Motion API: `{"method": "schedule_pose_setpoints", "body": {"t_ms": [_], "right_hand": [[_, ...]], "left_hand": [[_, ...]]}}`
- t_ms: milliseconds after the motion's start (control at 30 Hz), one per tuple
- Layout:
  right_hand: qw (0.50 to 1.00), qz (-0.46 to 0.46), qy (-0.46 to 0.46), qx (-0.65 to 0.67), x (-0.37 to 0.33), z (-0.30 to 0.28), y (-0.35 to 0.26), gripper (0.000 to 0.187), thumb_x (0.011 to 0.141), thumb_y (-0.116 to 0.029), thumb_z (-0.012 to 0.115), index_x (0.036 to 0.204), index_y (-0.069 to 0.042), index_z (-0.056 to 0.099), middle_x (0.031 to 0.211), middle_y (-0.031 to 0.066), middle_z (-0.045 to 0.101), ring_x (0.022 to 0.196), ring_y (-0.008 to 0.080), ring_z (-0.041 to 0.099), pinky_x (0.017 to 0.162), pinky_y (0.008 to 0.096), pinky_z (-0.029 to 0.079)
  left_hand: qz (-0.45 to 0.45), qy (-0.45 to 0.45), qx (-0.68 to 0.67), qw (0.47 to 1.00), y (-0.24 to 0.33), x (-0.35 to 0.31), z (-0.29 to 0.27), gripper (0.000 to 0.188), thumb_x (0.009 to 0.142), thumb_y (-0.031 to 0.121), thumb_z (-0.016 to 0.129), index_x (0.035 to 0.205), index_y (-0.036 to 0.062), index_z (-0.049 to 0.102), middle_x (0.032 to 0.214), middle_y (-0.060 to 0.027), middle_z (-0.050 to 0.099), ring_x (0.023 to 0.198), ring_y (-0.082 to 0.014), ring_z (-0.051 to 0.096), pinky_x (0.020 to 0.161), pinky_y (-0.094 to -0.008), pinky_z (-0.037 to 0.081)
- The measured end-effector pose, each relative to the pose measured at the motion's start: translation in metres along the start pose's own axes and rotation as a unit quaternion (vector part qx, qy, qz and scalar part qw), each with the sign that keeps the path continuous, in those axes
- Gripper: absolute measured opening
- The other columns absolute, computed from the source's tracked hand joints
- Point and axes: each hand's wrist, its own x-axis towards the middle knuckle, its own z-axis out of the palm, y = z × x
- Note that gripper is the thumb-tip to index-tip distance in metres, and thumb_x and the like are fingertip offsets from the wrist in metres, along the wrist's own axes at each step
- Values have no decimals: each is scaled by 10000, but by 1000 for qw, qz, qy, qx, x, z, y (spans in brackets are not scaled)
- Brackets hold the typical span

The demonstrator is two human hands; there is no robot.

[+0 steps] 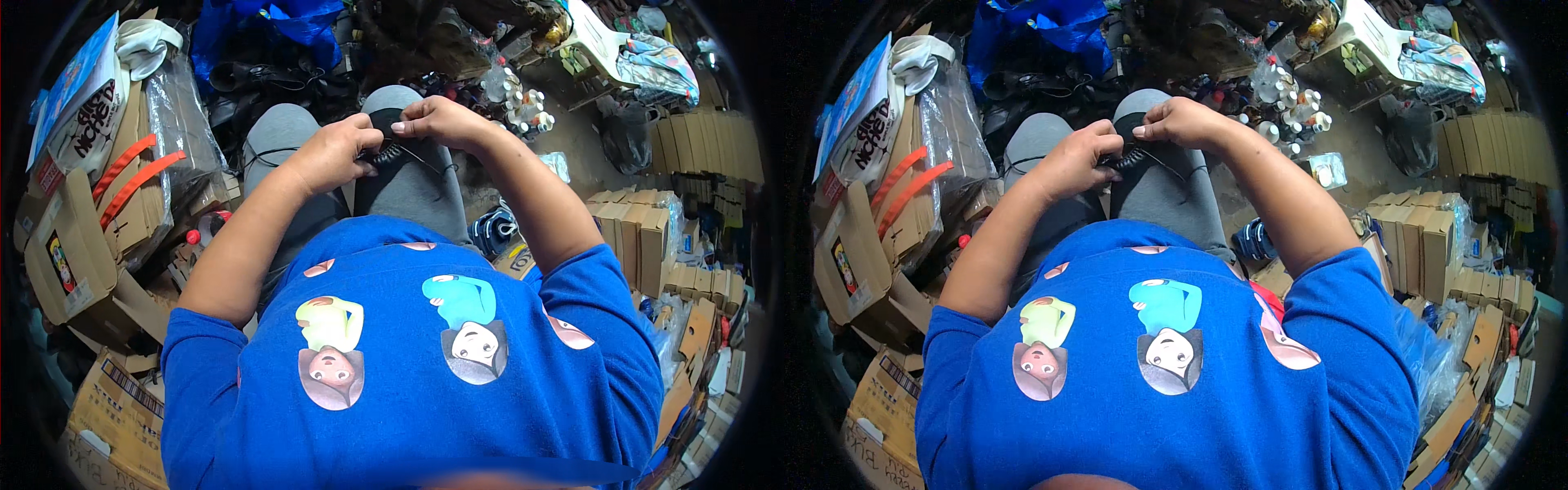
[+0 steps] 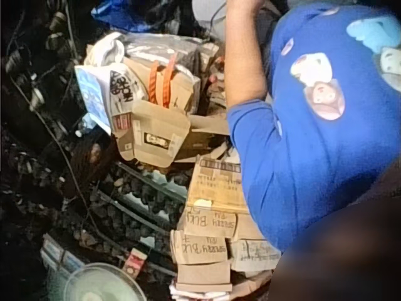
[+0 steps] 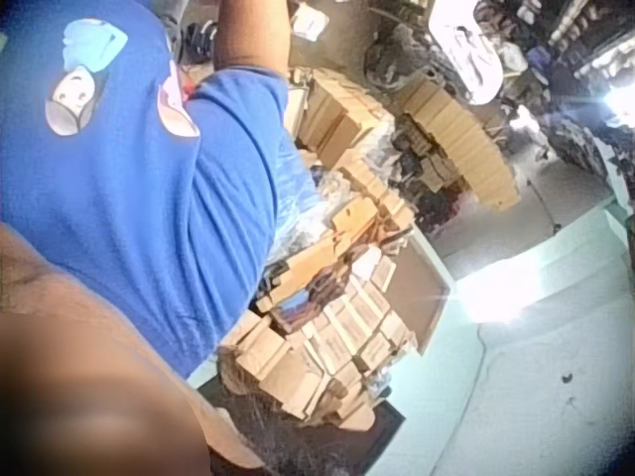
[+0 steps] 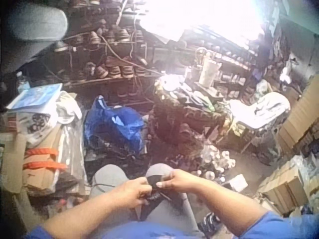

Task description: The person is manually stitching or lacing together parts of a black shoe.

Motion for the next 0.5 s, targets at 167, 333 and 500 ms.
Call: {"method": "schedule_pose_setpoints", "body": {"t_ms": [167, 333, 500], "right_hand": [[996, -57, 70, 6, 4, 14, 3, 297, 855, -333, 663, 849, -37, 639, 688, -40, 534, 690, 55, 465, 626, 242, 395], [912, -212, 338, -95, -14, 32, -10, 320, 845, -348, 667, 857, -34, 610, 675, -48, 489, 639, 56, 438, 578, 233, 386], [997, -20, 76, 1, -33, 31, -17, 316, 860, -283, 608, 738, 7, 574, 610, 27, 513, 598, 88, 455, 551, 292, 398]], "left_hand": [[13, 25, 4, 1000, -2, -7, -16, 264, 693, 137, 748, 927, 58, 656, 1003, -81, 590, 946, -267, 574, 815, -333, 468], [-35, 131, -113, 984, -14, 12, -19, 215, 789, 97, 648, 996, 39, 655, 1018, -82, 626, 936, -177, 588, 842, -283, 452], [-27, 41, -112, 992, -13, 39, -13, 200, 775, 119, 690, 936, 20, 623, 963, -74, 616, 873, -131, 556, 776, -278, 447]]}}
